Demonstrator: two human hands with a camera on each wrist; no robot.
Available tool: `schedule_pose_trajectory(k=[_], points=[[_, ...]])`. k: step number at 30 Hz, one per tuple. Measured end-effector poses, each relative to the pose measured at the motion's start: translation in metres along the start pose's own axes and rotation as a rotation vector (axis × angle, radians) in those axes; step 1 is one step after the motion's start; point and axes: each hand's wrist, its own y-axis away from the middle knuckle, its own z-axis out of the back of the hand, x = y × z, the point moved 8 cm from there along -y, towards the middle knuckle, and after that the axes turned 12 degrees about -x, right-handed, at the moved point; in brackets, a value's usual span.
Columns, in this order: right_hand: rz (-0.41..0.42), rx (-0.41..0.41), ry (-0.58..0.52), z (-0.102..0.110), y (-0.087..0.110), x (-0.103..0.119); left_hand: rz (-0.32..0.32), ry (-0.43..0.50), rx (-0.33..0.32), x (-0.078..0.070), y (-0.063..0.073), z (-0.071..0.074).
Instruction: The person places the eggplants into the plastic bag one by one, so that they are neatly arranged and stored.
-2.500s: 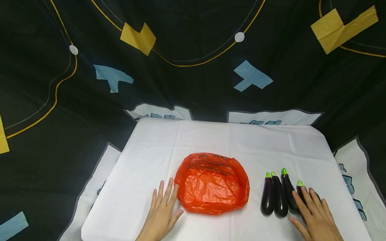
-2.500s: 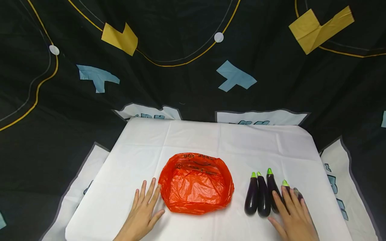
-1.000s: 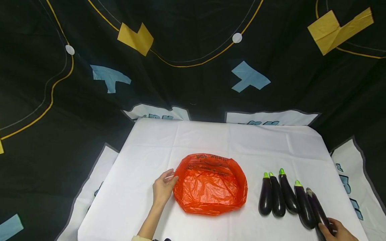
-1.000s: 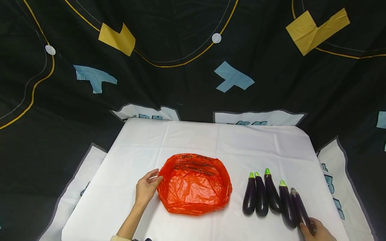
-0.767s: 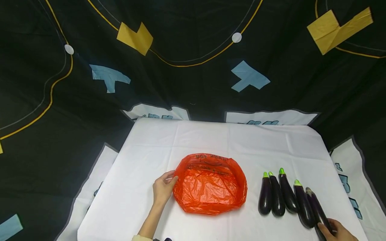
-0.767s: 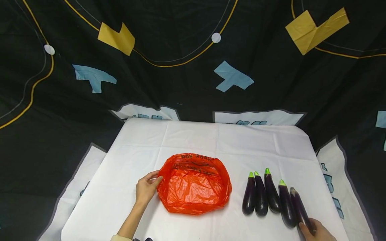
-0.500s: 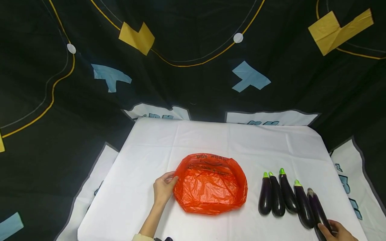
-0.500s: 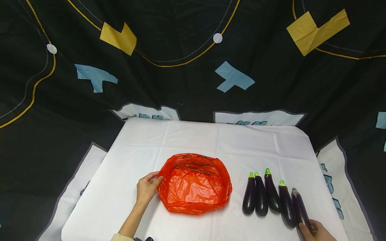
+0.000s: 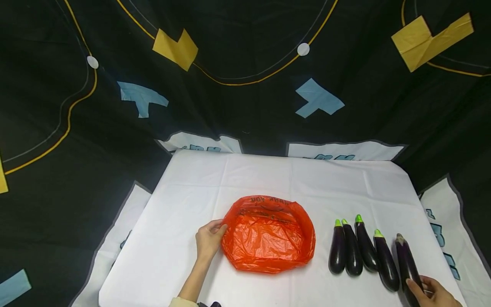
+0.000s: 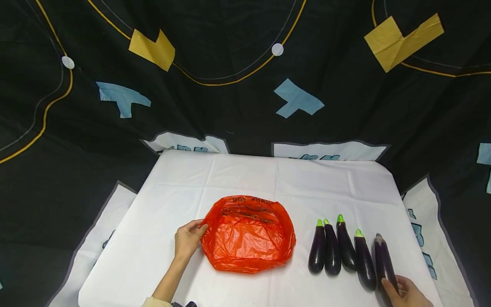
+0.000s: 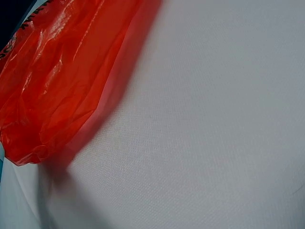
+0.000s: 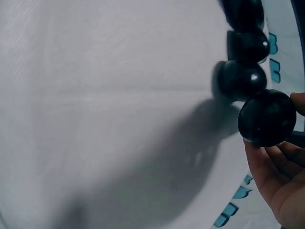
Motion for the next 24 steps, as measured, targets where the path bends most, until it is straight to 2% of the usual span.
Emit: schedule_pose_trajectory(k=[8,13,24], points=[[0.004,-0.010,0.006,0.010,0.014,0.029,-0.013,0.006,-0.009,0.001,0.000,0.000],[0.054,0.017,-0.038,0.014,0.022,0.057,-0.013,0.012,-0.016,0.004,0.001,-0.001],[0.223,0.219,-0.251,0.004,0.058,0.143,-0.008,0.012,-0.016,0.004,0.000,-0.001]])
